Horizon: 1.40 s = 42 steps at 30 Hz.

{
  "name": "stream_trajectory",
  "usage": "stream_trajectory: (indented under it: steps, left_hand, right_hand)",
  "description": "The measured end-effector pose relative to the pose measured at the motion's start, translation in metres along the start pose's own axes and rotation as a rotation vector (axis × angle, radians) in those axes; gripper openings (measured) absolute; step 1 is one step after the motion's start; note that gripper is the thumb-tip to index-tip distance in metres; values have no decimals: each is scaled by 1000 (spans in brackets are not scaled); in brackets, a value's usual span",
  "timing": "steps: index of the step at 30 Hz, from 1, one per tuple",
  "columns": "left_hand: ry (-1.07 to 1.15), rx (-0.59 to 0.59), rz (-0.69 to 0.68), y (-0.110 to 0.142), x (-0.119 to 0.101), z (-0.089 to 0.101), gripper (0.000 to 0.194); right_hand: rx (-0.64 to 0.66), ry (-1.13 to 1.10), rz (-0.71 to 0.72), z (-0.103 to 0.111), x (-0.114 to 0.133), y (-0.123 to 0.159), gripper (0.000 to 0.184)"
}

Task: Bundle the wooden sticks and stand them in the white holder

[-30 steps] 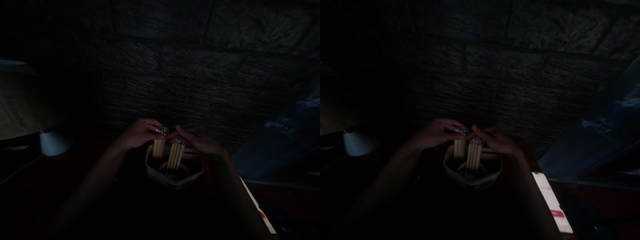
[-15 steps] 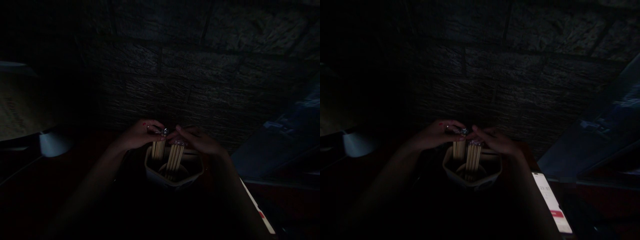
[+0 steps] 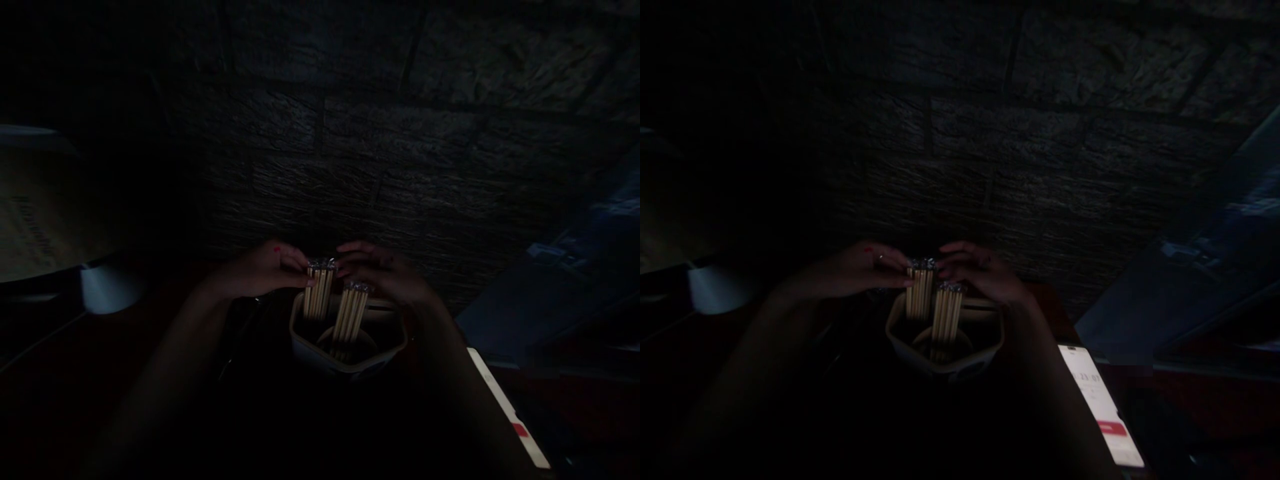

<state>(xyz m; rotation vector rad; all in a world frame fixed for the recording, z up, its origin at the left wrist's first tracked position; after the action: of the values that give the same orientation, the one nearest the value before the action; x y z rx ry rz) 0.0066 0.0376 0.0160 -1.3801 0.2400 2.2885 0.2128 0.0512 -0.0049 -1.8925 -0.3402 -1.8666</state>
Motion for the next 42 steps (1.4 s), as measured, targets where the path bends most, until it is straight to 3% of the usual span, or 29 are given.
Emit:
stream_trajectory:
  steps: [5, 13, 23, 32, 42]
  left_hand:
    - [-97, 56, -15, 2, -4, -4, 20]
    - [-164, 21, -46, -3, 1, -5, 19]
    - [-96, 11, -30, 0, -3, -3, 20]
    - [-118, -90, -91, 0, -9, 2, 18]
    - [-128, -99, -79, 0, -11, 0, 22]
  right_hand:
    - [153, 24, 8, -5, -11, -6, 41]
    - [217, 90, 68, -8, -14, -8, 36]
    - [207, 337, 81, -17, -6, -7, 24]
    - [200, 376, 45, -22, -3, -4, 28]
    - [192, 378, 51, -23, -3, -4, 23]
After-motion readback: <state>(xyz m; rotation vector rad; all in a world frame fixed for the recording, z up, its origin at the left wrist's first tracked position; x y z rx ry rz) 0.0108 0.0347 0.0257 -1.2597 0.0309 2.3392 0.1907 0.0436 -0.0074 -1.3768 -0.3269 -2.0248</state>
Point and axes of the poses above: each hand's wrist, its own y-axis away from the middle knuckle, its own z-axis out of the back of the hand, x = y × z, the point moved 4 cm from there along -y, towards the middle knuckle, and after that the axes turned 3 degrees about -x, right-handed, at the moved point
